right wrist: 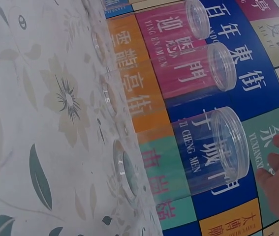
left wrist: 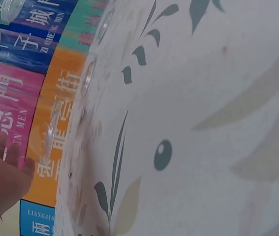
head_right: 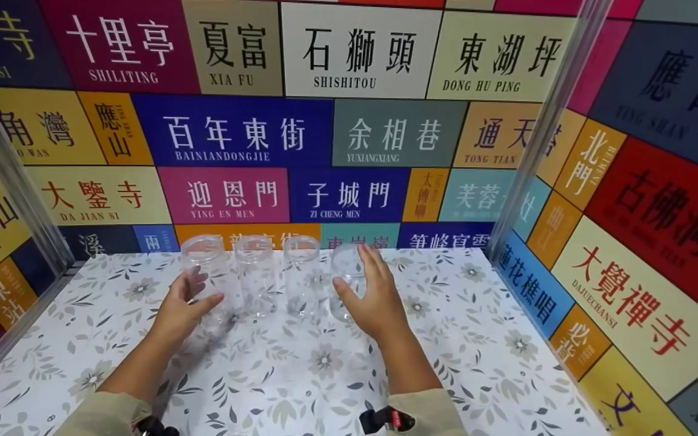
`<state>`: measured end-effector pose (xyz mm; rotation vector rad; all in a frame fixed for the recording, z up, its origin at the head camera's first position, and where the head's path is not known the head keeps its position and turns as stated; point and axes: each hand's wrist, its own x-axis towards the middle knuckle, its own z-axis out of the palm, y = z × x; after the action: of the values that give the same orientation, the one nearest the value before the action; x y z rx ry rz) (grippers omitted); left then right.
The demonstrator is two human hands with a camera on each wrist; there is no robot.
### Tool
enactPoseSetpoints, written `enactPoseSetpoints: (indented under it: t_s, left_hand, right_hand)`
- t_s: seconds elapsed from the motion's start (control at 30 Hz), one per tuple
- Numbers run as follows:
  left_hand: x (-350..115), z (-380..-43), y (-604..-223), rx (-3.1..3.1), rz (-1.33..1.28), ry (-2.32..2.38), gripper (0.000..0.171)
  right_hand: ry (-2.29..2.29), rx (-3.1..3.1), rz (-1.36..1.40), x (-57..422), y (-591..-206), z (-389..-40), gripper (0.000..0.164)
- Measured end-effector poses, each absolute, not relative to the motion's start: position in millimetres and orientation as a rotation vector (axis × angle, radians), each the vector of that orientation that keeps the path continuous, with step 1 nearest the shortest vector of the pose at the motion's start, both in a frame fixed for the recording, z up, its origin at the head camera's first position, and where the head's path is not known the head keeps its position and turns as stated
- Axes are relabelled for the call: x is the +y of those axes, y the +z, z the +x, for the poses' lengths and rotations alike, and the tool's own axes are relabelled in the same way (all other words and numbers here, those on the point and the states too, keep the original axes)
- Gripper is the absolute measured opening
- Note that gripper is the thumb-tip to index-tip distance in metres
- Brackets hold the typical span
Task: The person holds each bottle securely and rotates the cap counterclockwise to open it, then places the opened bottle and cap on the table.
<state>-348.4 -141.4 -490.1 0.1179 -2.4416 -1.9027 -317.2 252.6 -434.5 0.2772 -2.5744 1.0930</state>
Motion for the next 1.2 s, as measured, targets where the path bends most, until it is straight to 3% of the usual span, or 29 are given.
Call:
enactPoseSetpoints:
  t_s: [0.23, 1.2]
  left_hand:
    - [-130, -335, -486, -2.357, 0.041, -1.947, 0.094]
    - [-76, -302, -477, -2.388, -0.211, -1.908, 0.087]
  right_hand:
    - [1.119, -2.562, 0.294, 246, -432, -313, 0.08]
    - [1.324, -2.475, 0.453, 197, -418, -297, 0.076]
